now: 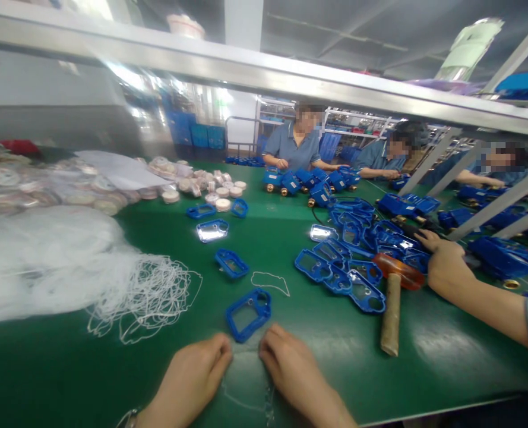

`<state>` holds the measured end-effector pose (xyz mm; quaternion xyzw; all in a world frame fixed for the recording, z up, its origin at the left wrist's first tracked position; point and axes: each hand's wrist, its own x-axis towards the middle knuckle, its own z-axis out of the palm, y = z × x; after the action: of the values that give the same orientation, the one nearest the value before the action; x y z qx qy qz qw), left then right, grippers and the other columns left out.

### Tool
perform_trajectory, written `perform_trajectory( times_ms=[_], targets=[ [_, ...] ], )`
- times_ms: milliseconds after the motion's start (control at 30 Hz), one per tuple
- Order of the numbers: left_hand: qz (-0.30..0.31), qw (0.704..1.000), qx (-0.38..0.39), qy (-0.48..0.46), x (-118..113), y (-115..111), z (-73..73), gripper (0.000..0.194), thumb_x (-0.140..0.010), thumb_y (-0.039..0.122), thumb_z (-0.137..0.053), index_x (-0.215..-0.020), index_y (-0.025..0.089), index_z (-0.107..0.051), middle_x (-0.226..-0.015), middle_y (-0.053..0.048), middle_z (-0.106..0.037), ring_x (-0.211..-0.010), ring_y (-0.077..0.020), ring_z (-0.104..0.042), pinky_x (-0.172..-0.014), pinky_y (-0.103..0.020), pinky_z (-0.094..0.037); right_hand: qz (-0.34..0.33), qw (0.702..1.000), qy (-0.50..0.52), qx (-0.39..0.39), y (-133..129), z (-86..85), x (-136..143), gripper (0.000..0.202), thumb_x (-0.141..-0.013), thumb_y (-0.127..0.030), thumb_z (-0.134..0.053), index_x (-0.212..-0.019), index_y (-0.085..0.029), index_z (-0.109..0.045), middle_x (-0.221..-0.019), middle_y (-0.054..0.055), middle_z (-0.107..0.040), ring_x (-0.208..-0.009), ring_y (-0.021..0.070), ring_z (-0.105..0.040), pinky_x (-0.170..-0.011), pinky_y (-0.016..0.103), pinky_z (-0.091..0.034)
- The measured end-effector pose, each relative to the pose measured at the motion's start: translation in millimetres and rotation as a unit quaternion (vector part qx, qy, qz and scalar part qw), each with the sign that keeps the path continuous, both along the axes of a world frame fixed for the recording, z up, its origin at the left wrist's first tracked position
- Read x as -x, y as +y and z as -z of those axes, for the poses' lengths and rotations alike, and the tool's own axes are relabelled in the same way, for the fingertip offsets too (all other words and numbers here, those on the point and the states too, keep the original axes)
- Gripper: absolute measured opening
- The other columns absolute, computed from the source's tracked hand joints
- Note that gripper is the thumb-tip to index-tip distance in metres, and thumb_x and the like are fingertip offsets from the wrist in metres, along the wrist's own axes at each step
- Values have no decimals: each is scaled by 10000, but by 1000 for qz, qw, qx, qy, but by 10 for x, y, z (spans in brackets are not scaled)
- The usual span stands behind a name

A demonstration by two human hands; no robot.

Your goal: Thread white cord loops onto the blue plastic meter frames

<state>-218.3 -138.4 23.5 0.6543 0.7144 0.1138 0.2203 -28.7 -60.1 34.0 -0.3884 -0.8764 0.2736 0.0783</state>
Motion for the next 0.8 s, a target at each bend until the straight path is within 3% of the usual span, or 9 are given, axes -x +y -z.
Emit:
perform_trajectory(
  times_ms=[200,333,433,500,567,633,700,733,800],
  targets=[
    [-10,1000,-9,8,21,4,-44,131,-879,301,-453,-959,241,-537,-735,6,-629,-704,-186,-615,-625,-264,-368,13,999,33,24,28,-32,-51,81,-841,-177,-518,-900,-213,-560,-916,8,-596,-830,164,-582,-744,247,-417],
    [13,999,35,37,6,22,-43,176,-890,242,-403,-823,212,-563,-768,-26,-653,-745,-208,-630,-656,-286,-382,2,998,45,44,-9,-10,-51,240,-797,-187,-578,-1032,-234,-581,-1037,28,-579,-921,187,-578,-819,263,-417],
    [40,999,15,1,-40,22,-59,203,-909,232,-369,-805,206,-542,-756,-21,-646,-730,-190,-626,-653,-269,-390,-5,995,79,62,-50,18,-8,266,-804,-175,-561,-1060,-238,-592,-1062,36,-578,-951,187,-564,-839,266,-409],
    [53,998,-21,-40,-77,16,-112,193,-917,251,-369,-813,211,-527,-740,-7,-630,-703,-171,-613,-639,-252,-394,-10,989,113,91,-84,33,35,185,-826,-173,-531,-971,-224,-635,-980,33,-604,-912,178,-564,-814,262,-413],
    [70,992,-72,-72,-113,14,-209,184,-919,263,-373,-820,214,-520,-770,-9,-615,-725,-165,-597,-654,-244,-407,-2,977,164,138,-126,35,81,148,-842,-183,-515,-879,-207,-656,-857,22,-617,-822,159,-561,-758,249,-421],
    [99,983,-124,-87,-141,20,-331,179,-914,250,-379,-810,213,-520,-836,-23,-604,-787,-171,-582,-702,-247,-424,21,951,232,201,-175,16,122,155,-806,-193,-571,-944,-209,-640,-849,8,-610,-708,124,-532,-659,219,-422],
    [127,975,-159,-90,-152,33,-431,172,-902,240,-397,-797,218,-532,-855,-24,-602,-806,-177,-575,-726,-253,-438,46,918,293,263,-221,-13,151,378,-715,-174,-662,-1080,-236,-584,-927,-1,-599,-623,88,-487,-563,187,-399],
    [133,972,-168,-94,-150,39,-456,166,-894,245,-415,-792,225,-543,-841,-16,-608,-790,-176,-579,-721,-250,-445,51,905,312,285,-240,-24,159,461,-675,-162,-692,-1111,-244,-570,-932,-5,-596,-598,77,-471,-532,177,-385],
    [121,969,-174,-126,-130,53,-432,138,-881,281,-452,-812,249,-567,-784,10,-620,-721,-159,-595,-677,-222,-463,59,892,330,304,-266,-33,167,433,-660,-170,-700,-1079,-229,-609,-823,-17,-602,-569,73,-474,-518,175,-380]
  ],
)
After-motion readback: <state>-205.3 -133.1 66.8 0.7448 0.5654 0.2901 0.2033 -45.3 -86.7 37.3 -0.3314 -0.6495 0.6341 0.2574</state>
